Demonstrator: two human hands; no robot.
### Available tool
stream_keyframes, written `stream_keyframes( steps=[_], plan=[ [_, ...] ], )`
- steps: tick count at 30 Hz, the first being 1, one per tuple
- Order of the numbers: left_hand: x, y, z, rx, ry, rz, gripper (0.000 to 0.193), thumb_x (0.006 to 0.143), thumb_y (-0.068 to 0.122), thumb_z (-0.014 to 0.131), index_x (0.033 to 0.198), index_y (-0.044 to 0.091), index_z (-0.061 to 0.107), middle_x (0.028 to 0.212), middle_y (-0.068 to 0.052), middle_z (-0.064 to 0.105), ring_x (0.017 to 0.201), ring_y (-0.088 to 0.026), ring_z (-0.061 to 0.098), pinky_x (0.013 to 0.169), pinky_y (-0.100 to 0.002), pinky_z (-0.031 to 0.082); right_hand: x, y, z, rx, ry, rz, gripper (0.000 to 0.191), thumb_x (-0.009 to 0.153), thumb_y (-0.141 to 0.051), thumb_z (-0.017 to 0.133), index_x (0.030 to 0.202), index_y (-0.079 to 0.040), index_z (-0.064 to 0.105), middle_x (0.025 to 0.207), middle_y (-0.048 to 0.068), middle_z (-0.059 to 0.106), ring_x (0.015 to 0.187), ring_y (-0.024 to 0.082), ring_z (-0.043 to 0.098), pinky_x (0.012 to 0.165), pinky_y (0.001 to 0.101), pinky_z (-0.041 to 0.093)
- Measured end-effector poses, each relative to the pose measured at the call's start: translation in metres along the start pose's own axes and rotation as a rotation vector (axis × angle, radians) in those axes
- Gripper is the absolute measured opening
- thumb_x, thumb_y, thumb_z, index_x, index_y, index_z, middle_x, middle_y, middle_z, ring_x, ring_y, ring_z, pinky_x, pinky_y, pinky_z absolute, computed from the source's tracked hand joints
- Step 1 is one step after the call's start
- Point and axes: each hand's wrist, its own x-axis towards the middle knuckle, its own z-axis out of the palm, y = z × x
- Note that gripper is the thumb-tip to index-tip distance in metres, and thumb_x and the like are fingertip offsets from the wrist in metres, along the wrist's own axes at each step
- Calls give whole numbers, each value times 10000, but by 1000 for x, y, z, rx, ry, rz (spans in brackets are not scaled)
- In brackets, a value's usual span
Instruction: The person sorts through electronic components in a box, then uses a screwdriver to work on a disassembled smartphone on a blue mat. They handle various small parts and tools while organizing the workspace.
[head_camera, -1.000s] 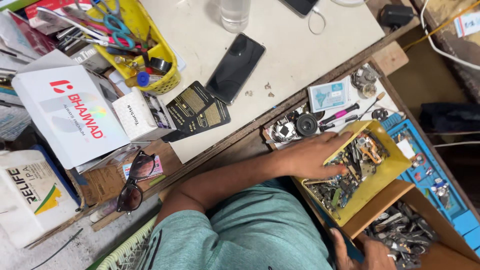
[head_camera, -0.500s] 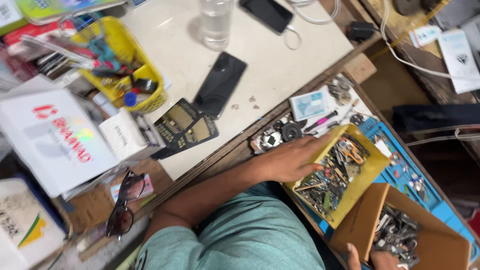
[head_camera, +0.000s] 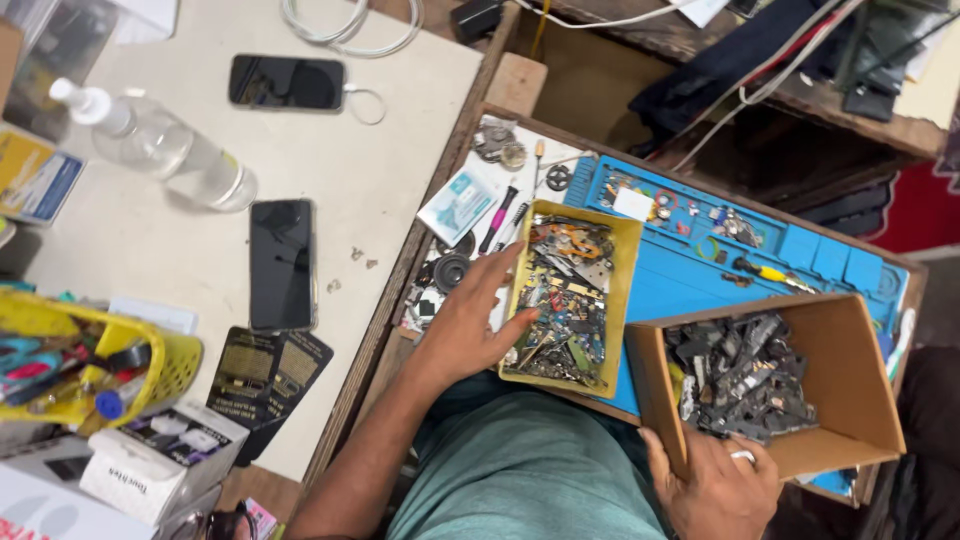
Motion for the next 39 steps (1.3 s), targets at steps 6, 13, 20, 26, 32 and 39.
stream_keyframes(
  steps=[6, 13, 20, 26, 32, 39],
  plan=[
    [-8, -4, -1, 35, 7, -152, 767, 884, 256, 778, 1524, 28, 424, 1372, -208, 565, 1146, -318, 632, 904, -392, 568, 10, 11, -22, 91, -113, -69, 255, 783, -269, 841, 717, -86, 676, 608, 69, 603, 584, 275, 583, 639, 406, 421],
    [-5, 5, 16, 77, -45, -117, 748, 894, 138, 773, 1541, -6, 427, 1344, -236, 569, 1162, -298, 669, 946, -381, 573, -1, 43, -59, 63, -27, -236, 156, 811, -170, 784, 937, -82, 754, 732, -33, 636, 631, 136, 556, 606, 349, 394],
    [-3, 23, 16, 160, -58, -59, 686, 871, 123, 783, 1478, -7, 493, 1339, -228, 595, 1105, -296, 680, 920, -383, 572, 23, 69, -94, 144, 38, -419, 196, 779, -185, 750, 960, -110, 747, 794, -52, 662, 708, 117, 597, 669, 327, 428],
    [-13, 27, 8, 190, -43, -19, 667, 862, 135, 785, 1451, -8, 509, 1358, -213, 590, 1139, -307, 668, 936, -388, 560, 51, 75, -86, 247, 70, -496, 205, 770, -189, 777, 958, -120, 732, 779, -45, 633, 724, 141, 600, 705, 342, 453],
    [-18, 27, 0, 280, -31, 9, 682, 847, 154, 801, 1442, -21, 518, 1347, -226, 606, 1160, -319, 657, 959, -400, 542, 68, 76, -71, 223, 67, -561, 167, 785, -158, 799, 937, -124, 737, 732, -46, 612, 693, 141, 593, 684, 347, 436],
    [-10, 28, 15, 273, -158, -503, 917, 738, 335, 841, 1510, 61, 429, 727, -144, 729, 632, -285, 723, 627, -422, 582, 61, 87, -60, 259, 28, -490, 251, 718, -133, 778, 965, -97, 751, 766, -31, 648, 705, 151, 599, 681, 355, 429]
  ],
)
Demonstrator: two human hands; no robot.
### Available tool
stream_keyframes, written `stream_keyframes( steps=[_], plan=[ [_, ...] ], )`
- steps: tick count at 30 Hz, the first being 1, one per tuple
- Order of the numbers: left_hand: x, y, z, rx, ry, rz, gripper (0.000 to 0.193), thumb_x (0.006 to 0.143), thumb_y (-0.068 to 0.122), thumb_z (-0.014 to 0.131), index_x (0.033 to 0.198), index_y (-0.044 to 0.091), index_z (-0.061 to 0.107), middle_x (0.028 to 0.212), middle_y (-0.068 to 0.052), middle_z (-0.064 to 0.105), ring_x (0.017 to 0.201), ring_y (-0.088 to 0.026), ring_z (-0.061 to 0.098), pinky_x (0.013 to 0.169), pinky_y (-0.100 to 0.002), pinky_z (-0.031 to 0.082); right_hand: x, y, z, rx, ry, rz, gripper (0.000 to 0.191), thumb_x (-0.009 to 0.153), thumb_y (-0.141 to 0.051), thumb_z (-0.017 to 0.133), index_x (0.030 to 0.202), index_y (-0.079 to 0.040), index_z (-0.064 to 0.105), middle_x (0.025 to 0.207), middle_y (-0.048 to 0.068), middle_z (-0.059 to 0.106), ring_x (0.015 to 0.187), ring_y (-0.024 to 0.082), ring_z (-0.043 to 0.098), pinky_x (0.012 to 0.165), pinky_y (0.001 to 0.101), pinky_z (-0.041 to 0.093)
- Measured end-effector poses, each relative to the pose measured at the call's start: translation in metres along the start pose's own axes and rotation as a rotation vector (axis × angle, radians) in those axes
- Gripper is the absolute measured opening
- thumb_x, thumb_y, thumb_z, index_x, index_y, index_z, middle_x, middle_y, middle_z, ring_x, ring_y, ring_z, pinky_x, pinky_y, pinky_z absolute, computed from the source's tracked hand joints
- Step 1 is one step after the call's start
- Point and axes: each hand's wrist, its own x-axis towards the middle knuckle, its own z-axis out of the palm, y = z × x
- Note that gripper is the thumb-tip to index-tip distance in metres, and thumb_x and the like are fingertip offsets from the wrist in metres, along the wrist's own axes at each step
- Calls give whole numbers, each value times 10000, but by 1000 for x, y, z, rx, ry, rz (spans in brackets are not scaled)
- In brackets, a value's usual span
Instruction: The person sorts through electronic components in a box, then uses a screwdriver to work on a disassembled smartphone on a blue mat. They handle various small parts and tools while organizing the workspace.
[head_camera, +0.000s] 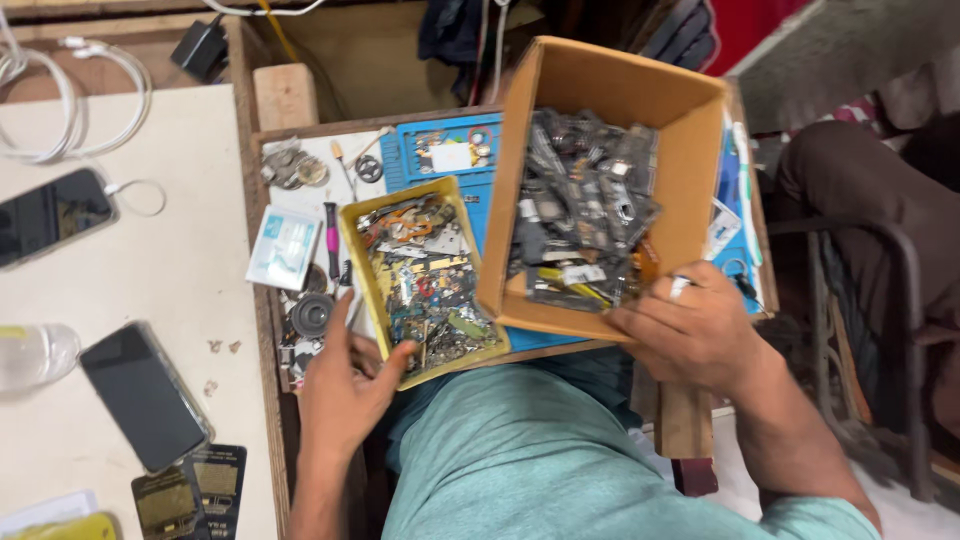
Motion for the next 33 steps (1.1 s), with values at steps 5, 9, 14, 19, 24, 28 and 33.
stream_keyframes(
  steps=[5, 9, 14, 19, 24, 28, 33],
  plan=[
    [9, 2, 9, 109, -72, 13, 714, 859, 283, 670, 1500, 69, 441, 740, -219, 718, 655, -382, 721, 639, -486, 554, -18, 3, 2, -12, -72, 58, 367, 606, -99, 766, 970, -61, 755, 774, -5, 663, 715, 181, 602, 705, 378, 455],
    [12, -7, 12, 192, -103, 44, 641, 891, 192, 582, 1505, 57, 453, 759, -266, 707, 710, -446, 698, 708, -532, 529, -29, 6, 2, 40, -104, 73, 406, 598, -123, 777, 996, -49, 747, 837, 10, 697, 752, 181, 622, 722, 380, 454],
    [9, -23, 2, -116, 2, 167, 369, 927, 157, 549, 1259, 4, 602, 855, -211, 719, 749, -326, 730, 692, -438, 561, -31, 8, -2, 50, -131, 103, 425, 569, -144, 773, 980, -35, 758, 820, 29, 699, 729, 199, 616, 732, 394, 468],
    [8, -38, -44, -199, 116, 161, 208, 986, 148, 560, 1114, 4, 640, 823, -126, 683, 731, -218, 654, 678, -351, 517, -28, 8, -6, 52, -115, 126, 378, 598, -149, 789, 956, -31, 766, 780, 16, 689, 678, 187, 588, 707, 377, 452],
    [22, -53, -98, -71, 356, 214, 230, 1002, 55, 538, 1197, -37, 619, 932, -117, 675, 855, -205, 645, 776, -348, 501, -25, 8, -2, 23, -127, 114, 339, 615, -112, 776, 946, -44, 764, 778, 13, 682, 691, 181, 595, 720, 369, 459],
    [46, -75, -122, -296, 467, 142, 304, 1002, 49, 496, 1262, -22, 638, 991, -74, 668, 815, -180, 586, 721, -336, 471, -17, 6, 2, 36, -161, 82, 303, 628, -121, 792, 923, -58, 766, 773, 0, 679, 677, 187, 580, 715, 375, 454],
    [75, -108, -140, -325, 601, 106, 245, 1006, 58, 527, 1204, -27, 642, 983, -78, 688, 841, -187, 601, 755, -335, 482, 3, 6, 2, 131, -135, 20, 340, 598, -144, 773, 921, -39, 755, 782, 15, 678, 685, 204, 575, 717, 374, 461]
  ],
)
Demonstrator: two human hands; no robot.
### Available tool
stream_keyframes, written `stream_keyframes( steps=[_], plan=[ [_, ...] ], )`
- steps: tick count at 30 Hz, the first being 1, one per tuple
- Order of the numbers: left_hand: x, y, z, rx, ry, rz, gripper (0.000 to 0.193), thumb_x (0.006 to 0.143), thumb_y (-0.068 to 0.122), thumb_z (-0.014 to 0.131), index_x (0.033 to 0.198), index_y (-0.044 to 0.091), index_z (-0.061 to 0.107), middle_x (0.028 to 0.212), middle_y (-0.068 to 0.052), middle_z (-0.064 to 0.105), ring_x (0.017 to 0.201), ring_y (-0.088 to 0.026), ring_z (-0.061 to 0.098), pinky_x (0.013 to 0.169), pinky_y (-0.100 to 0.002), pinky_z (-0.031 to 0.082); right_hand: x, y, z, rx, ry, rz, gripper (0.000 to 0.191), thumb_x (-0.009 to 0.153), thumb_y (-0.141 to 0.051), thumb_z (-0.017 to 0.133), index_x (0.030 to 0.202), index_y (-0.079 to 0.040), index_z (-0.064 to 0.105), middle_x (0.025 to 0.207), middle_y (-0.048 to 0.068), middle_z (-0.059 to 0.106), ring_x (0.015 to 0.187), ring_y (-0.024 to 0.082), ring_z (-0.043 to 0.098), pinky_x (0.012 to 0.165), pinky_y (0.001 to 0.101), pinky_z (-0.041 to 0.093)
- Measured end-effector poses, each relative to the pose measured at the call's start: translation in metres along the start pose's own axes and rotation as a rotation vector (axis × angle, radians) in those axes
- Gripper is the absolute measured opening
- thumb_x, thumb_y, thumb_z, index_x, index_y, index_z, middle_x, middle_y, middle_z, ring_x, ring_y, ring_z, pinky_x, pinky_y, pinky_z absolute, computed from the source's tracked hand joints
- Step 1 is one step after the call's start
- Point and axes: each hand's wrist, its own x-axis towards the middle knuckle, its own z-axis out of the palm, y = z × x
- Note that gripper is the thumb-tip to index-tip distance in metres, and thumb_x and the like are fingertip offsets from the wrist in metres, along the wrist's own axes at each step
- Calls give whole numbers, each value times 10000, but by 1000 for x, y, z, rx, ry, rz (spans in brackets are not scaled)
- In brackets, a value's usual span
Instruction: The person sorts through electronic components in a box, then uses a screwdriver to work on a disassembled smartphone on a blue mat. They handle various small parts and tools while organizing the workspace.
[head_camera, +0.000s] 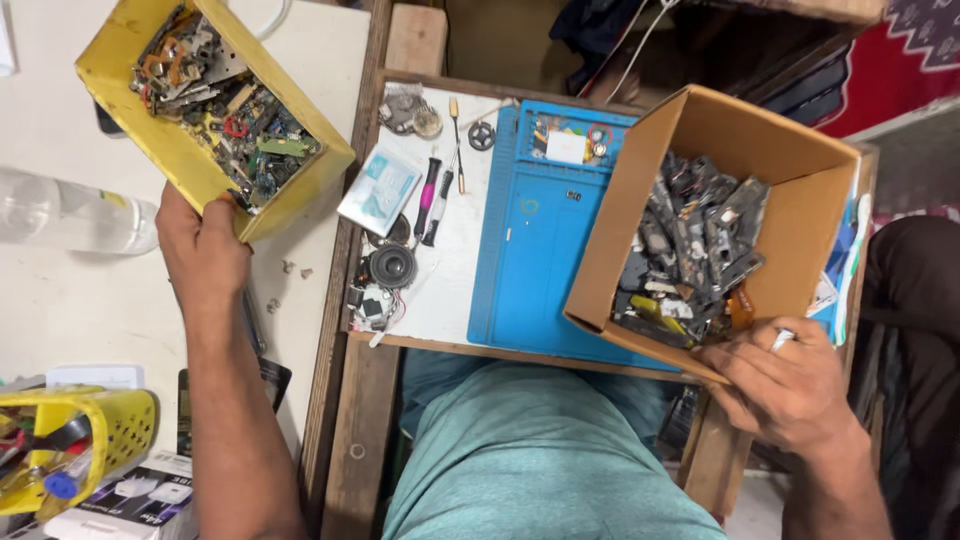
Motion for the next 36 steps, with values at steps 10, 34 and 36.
stream_keyframes(
  steps=[10, 34, 36],
  plan=[
    [46, -31, -4, 259, 91, 10, 322, 999, 100, 588, 1287, -23, 665, 1089, -134, 733, 979, -182, 676, 869, -327, 496, 10, 0, -15, 57, 11, 24, 358, 576, -76, 803, 927, -55, 737, 757, 16, 657, 721, 207, 621, 742, 395, 468],
    [21, -20, 20, 244, 195, 157, 651, 1023, 395, 608, 1508, -17, 468, 991, -191, 665, 727, -286, 665, 668, -421, 531, 431, 0, 59, 277, 64, -666, 242, 809, -177, 876, 983, -87, 733, 910, 30, 660, 1141, 283, 619, 1105, 534, 379],
    [25, -18, 18, 219, 211, 173, 616, 1018, 370, 621, 1479, -13, 475, 1025, -191, 682, 744, -282, 683, 676, -417, 541, 475, -15, 81, 314, 66, -650, 250, 831, -209, 885, 958, -76, 716, 931, 45, 676, 1085, 277, 618, 996, 473, 439]
  ],
)
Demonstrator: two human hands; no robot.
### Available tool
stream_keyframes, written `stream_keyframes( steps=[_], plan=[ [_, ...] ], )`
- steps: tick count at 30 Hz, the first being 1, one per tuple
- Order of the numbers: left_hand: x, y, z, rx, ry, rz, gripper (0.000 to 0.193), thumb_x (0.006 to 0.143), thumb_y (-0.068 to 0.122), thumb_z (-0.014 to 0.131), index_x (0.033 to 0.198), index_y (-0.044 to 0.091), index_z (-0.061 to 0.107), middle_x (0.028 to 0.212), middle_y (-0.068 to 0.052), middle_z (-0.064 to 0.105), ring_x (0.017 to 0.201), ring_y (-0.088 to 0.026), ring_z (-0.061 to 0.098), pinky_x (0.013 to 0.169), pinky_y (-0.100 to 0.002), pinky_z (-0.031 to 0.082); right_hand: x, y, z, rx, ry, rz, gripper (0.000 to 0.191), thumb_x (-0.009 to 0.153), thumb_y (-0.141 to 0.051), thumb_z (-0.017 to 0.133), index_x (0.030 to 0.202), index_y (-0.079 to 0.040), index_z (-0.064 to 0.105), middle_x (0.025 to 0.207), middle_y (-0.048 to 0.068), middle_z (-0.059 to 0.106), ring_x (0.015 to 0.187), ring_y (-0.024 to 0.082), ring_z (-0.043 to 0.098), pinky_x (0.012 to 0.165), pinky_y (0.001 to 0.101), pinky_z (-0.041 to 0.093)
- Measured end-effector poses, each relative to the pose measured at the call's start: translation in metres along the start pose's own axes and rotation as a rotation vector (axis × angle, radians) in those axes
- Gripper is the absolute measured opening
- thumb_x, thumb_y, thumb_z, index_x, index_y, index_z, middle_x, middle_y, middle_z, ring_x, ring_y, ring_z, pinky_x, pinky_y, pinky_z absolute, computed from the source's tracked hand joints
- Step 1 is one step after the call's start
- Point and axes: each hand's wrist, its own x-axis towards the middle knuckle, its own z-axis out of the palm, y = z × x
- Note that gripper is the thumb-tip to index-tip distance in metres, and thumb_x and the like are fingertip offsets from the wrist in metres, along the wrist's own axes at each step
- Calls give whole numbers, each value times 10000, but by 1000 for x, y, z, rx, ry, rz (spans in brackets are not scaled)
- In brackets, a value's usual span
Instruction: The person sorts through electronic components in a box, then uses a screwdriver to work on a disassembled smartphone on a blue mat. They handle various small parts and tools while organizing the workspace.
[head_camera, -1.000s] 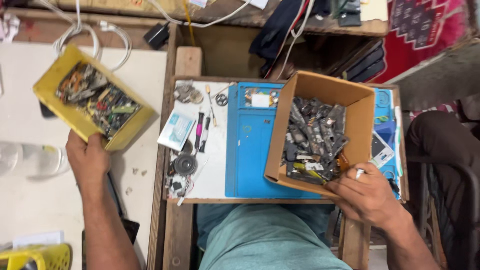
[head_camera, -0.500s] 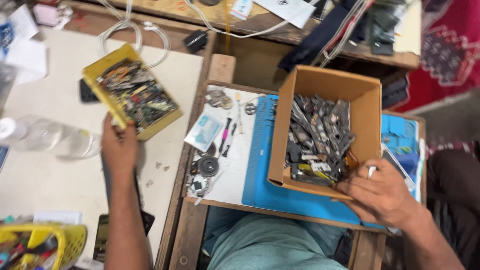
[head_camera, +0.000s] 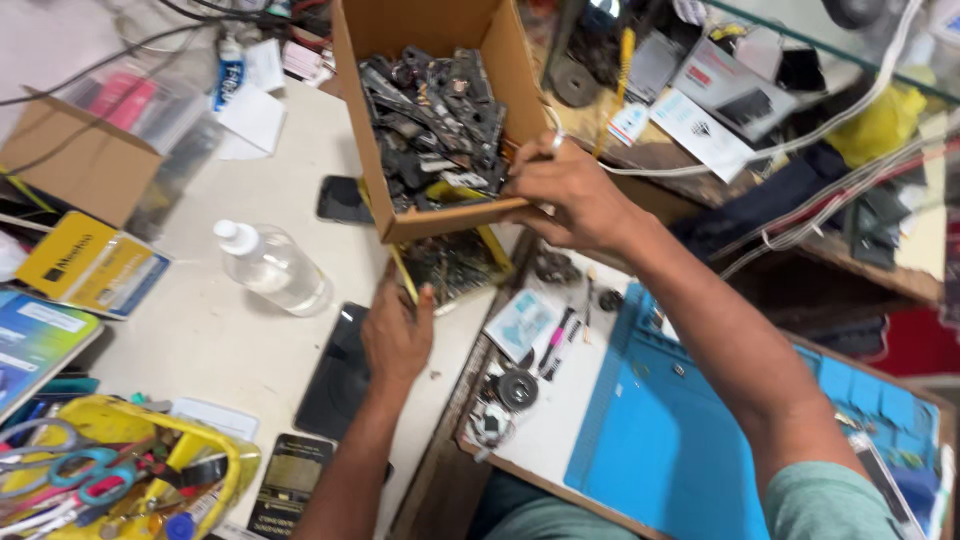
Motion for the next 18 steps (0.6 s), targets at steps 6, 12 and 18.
stream_keyframes(
  steps=[6, 12, 18],
  plan=[
    [9, 2, -9, -91, -23, -55, 683, 934, 227, 648, 1510, -35, 393, 934, -181, 685, 734, -297, 699, 671, -442, 546, 74, 38, 60, 51, 109, -11, 288, 849, -252, 886, 941, -51, 700, 950, 97, 663, 1012, 298, 601, 883, 415, 486],
    [13, 0, -11, -90, -63, -93, 670, 919, 219, 656, 1486, -38, 409, 821, -129, 692, 687, -284, 704, 642, -427, 551, 67, 63, 77, -40, 95, 64, 317, 863, -355, 871, 919, -71, 742, 910, 75, 670, 961, 260, 608, 825, 414, 496],
    [11, -2, -8, -51, -78, -105, 680, 916, 223, 669, 1471, -66, 403, 779, -107, 684, 675, -274, 701, 629, -425, 546, 16, 79, 21, -234, -20, 177, 366, 843, -412, 854, 888, -76, 716, 876, 88, 682, 892, 260, 597, 766, 421, 494]
  ],
)
